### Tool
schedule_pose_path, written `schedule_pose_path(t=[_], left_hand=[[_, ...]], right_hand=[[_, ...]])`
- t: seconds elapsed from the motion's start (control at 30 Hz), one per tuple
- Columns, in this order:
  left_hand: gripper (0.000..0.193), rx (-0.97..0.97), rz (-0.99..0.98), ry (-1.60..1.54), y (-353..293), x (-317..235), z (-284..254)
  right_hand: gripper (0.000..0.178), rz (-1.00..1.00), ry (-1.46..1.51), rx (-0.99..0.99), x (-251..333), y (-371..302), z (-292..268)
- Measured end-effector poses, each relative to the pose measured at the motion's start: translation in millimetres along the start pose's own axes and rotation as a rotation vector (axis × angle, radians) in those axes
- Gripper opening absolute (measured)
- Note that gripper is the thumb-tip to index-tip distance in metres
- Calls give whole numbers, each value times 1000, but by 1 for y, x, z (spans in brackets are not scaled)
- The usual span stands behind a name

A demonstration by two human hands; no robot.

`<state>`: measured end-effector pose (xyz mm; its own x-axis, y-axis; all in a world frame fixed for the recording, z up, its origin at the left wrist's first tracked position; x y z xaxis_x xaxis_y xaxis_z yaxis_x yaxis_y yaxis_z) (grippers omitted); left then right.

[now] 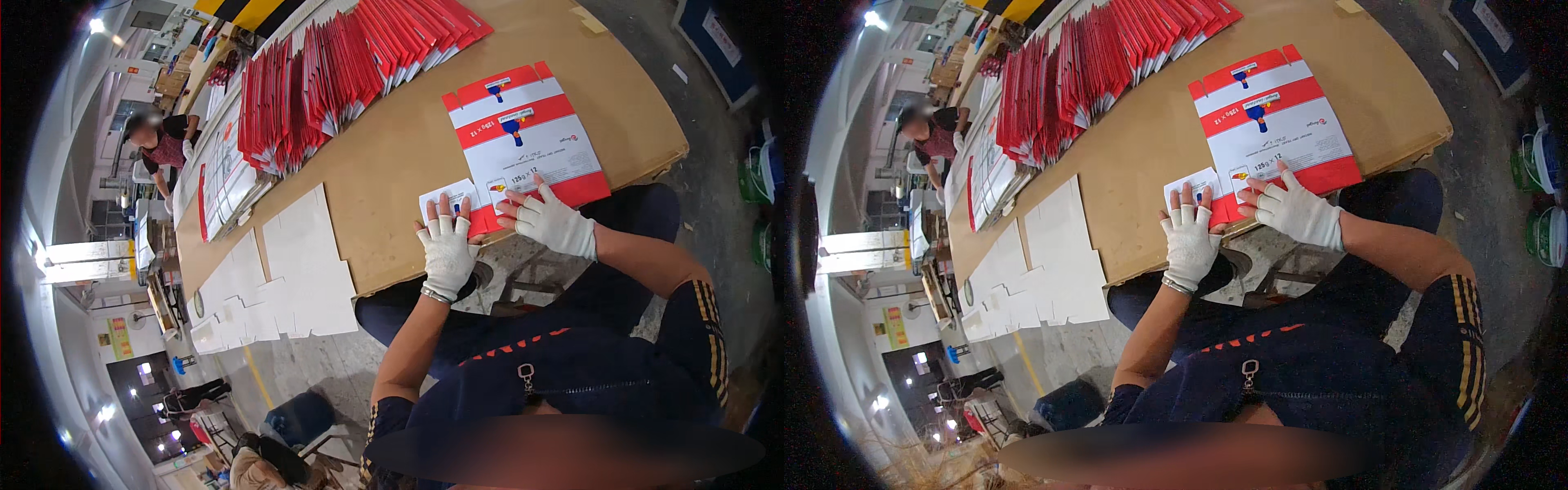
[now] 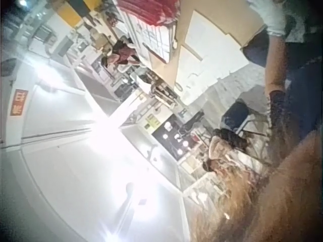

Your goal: Folding and stacking red and white paper/cardboard items at a warehouse work table.

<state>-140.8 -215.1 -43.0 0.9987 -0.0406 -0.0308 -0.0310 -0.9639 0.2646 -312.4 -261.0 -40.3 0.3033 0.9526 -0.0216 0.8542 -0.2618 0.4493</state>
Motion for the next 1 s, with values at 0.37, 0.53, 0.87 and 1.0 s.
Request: schedule_pose_path(t=[0.37,0.53,0.87,1.0], left_hand=[[67,47,-31,62,4,-9,-11],[65,17,-87,39,3,-10,-15],[67,-25,174,-247,20,0,-17],[69,29,115,-193,20,2,-10]], right_hand=[[46,24,85,57,-1,-3,0],[47,91,129,42,0,-1,-4],[56,116,387,31,-35,23,-6],[66,184,255,71,-33,24,0]])
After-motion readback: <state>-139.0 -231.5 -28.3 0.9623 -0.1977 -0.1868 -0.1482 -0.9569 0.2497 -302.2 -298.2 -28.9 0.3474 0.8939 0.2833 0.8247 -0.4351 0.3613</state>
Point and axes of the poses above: each hand's wrist, its own y-axis towards the middle knuckle, its own z-axis out of the palm, x = y × z, the point moved 6 cm from there along y, towards the middle knuckle, and after that the axes turned 13 degrees about -x, right-handed, at the moved point
